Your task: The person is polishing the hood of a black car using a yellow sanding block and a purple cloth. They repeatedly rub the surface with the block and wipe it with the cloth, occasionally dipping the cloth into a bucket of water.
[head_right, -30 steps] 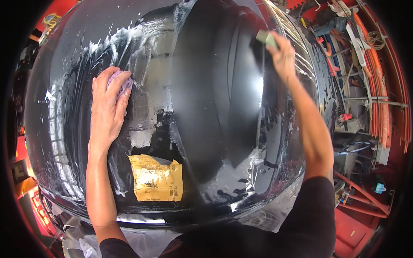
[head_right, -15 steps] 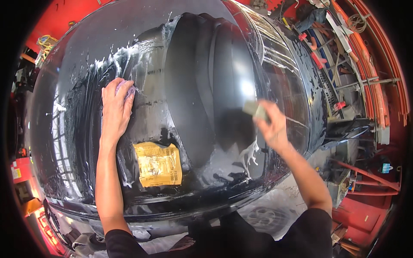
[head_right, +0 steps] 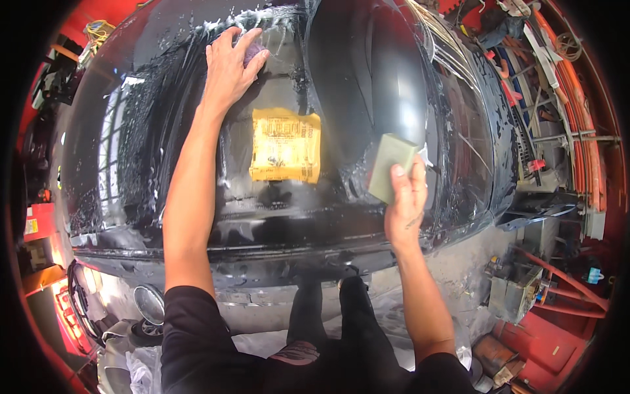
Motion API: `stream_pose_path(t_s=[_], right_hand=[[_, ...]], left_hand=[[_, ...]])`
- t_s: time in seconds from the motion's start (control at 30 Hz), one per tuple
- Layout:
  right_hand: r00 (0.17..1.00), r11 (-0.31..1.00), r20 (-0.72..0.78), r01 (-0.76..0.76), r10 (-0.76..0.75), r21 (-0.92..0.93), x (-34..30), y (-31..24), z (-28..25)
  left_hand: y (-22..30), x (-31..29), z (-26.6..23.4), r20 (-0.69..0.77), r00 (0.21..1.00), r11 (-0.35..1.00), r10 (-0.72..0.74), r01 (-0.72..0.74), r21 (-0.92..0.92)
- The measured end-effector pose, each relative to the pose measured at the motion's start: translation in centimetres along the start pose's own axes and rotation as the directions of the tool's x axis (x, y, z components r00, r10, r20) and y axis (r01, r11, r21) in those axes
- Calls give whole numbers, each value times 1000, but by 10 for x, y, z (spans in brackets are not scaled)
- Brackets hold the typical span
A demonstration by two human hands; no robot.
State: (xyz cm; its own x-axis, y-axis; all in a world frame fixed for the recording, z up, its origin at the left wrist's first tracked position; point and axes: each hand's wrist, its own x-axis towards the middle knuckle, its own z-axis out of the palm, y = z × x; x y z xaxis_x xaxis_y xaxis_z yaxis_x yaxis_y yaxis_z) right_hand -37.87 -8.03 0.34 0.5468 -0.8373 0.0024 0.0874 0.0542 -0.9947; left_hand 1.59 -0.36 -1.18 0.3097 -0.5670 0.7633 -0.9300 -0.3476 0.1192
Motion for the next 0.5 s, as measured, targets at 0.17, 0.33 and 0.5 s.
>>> stream_pose_path(t_s=[0.17,0.33,0.5], right_hand=[[987,995,124,-97,99,-18,-41,-5,-2],[979,964,164,153,-118,-219,-55,2,21],[951,877,253,269,-177,-398,-53,-36,56]], left_hand=[[29,-21,-32,71,992,877,-100,122,-466],[65,-61,-93,410,901,950,-140,239,-200],[112,-60,-115,481,785,576,-390,616,-538]])
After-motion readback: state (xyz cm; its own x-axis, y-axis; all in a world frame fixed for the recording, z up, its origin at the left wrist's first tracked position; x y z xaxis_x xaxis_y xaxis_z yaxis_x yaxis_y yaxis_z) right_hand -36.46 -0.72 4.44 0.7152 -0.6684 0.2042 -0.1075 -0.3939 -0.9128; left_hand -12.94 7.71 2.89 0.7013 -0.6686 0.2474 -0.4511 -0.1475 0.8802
